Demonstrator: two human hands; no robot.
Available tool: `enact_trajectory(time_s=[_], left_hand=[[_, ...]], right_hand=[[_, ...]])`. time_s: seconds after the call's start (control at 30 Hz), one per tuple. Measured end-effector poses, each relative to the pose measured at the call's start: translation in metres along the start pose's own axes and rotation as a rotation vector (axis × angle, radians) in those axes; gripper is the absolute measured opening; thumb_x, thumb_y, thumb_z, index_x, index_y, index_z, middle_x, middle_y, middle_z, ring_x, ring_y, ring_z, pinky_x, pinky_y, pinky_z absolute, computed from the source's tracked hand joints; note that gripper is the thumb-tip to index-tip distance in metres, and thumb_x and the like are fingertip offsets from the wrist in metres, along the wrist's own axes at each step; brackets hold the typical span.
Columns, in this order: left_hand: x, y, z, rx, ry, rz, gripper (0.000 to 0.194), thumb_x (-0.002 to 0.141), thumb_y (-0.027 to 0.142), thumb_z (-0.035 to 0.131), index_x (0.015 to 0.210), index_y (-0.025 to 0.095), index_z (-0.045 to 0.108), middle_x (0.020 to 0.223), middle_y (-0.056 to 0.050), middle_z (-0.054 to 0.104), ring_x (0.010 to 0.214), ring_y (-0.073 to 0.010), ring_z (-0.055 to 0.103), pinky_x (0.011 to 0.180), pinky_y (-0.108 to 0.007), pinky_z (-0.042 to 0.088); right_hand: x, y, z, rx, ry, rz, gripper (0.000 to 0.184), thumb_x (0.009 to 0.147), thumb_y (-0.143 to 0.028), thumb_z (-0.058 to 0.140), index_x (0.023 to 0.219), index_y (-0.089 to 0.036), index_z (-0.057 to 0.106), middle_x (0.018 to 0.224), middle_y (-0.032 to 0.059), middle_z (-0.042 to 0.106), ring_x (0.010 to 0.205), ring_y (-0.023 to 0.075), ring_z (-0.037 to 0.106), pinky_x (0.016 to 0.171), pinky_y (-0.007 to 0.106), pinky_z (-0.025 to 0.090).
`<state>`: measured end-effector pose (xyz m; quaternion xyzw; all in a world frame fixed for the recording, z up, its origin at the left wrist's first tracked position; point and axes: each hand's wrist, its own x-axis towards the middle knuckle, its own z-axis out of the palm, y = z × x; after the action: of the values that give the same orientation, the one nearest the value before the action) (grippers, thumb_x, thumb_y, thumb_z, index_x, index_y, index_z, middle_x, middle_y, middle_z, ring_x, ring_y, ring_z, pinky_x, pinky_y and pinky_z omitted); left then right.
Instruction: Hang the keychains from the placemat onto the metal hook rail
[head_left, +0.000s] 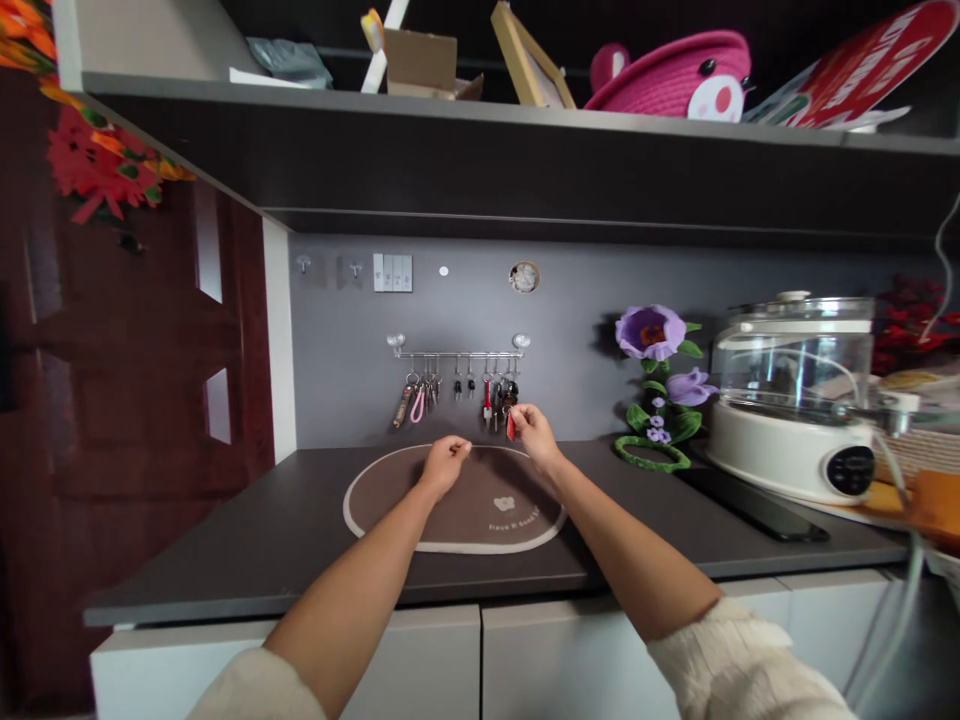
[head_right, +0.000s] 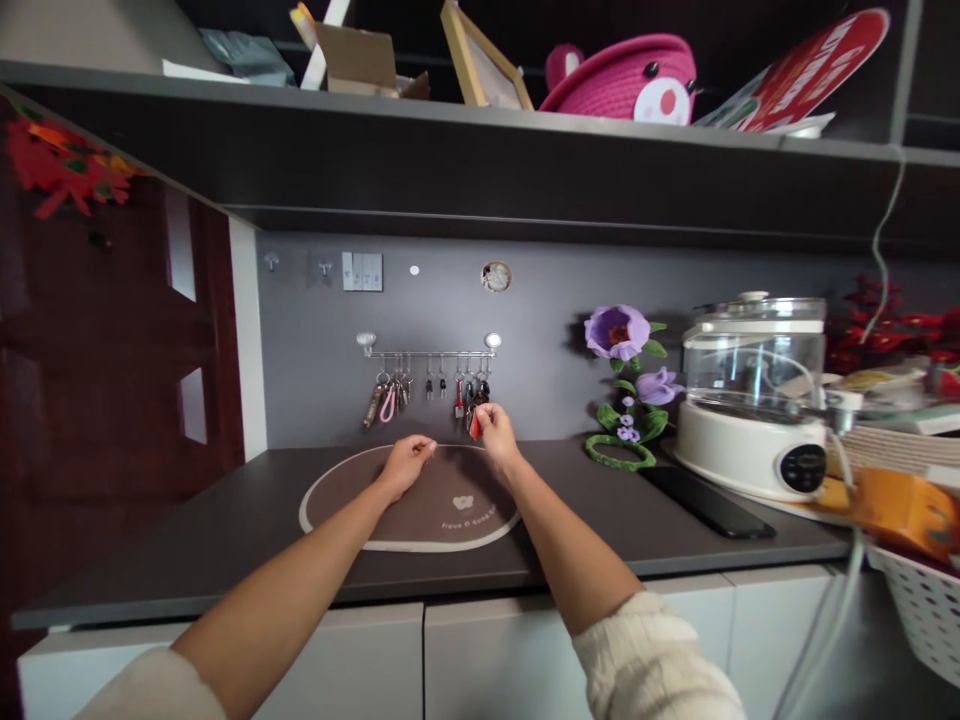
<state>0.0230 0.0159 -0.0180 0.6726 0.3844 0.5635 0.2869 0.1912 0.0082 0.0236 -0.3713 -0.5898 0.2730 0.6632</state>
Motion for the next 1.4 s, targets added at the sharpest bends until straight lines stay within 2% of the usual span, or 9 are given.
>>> enact_trajectory(time_s=[0.3,0.67,0.8,1.1,1.27,1.4], left_hand=[[-0.002,0.000,0.002,0.074,-0.010,-0.005,0.020,0.069,0.032,0.049,0.063,0.014,0.057,0.059,0.000,0.055,0.057,-0.0120,0.048,0.059,-0.024,0.036],[0.000,0.001,0.004,0.060,-0.030,-0.025,0.020,0.069,0.032,0.050,0.063,0.015,0.056,0.057,0.000,0.054,0.056,-0.0117,0.047,0.058,-0.024,0.035],[0.001,-0.001,0.005,0.053,-0.028,-0.043,0.019,0.068,0.032,0.050,0.063,0.015,0.056,0.056,0.000,0.054,0.055,-0.0112,0.047,0.057,-0.023,0.035],[0.000,0.000,0.005,0.025,-0.036,-0.063,0.018,0.068,0.031,0.051,0.062,0.015,0.055,0.053,0.003,0.049,0.051,-0.0092,0.043,0.054,-0.022,0.033],[0.001,-0.002,0.005,0.017,-0.035,-0.067,0.018,0.068,0.032,0.051,0.062,0.015,0.055,0.053,0.003,0.049,0.051,-0.0091,0.042,0.052,-0.022,0.032],[0.001,-0.003,0.005,0.018,-0.034,-0.070,0.018,0.068,0.031,0.051,0.064,0.015,0.055,0.054,0.003,0.050,0.050,-0.0090,0.042,0.051,-0.022,0.032]], right_hand=[[0.049,-0.019,-0.024,0.025,0.157,0.059,0.022,0.064,-0.038,0.053,0.070,-0.017,0.047,0.053,-0.0052,0.048,0.046,0.0061,0.042,0.048,0.020,0.035],[0.093,-0.030,-0.019,0.030,0.251,0.164,0.007,0.064,-0.022,0.051,0.060,-0.017,0.048,0.046,-0.0036,0.046,0.041,0.0062,0.041,0.042,0.020,0.037],[0.100,-0.027,-0.018,-0.009,0.253,0.188,0.007,0.064,-0.020,0.052,0.059,-0.017,0.048,0.046,-0.0033,0.046,0.042,0.0065,0.042,0.043,0.020,0.038],[0.100,-0.015,-0.021,-0.019,0.230,0.192,0.010,0.065,-0.017,0.048,0.055,-0.016,0.047,0.043,-0.0040,0.043,0.039,0.0055,0.038,0.039,0.018,0.034],[0.099,-0.005,-0.023,-0.024,0.236,0.154,0.014,0.062,-0.025,0.054,0.054,-0.016,0.048,0.039,-0.0039,0.042,0.039,0.0061,0.038,0.039,0.018,0.032],[0.098,0.003,-0.023,-0.029,0.232,0.112,0.017,0.061,-0.029,0.057,0.054,-0.016,0.049,0.041,-0.0027,0.045,0.043,0.0082,0.043,0.041,0.019,0.035]])
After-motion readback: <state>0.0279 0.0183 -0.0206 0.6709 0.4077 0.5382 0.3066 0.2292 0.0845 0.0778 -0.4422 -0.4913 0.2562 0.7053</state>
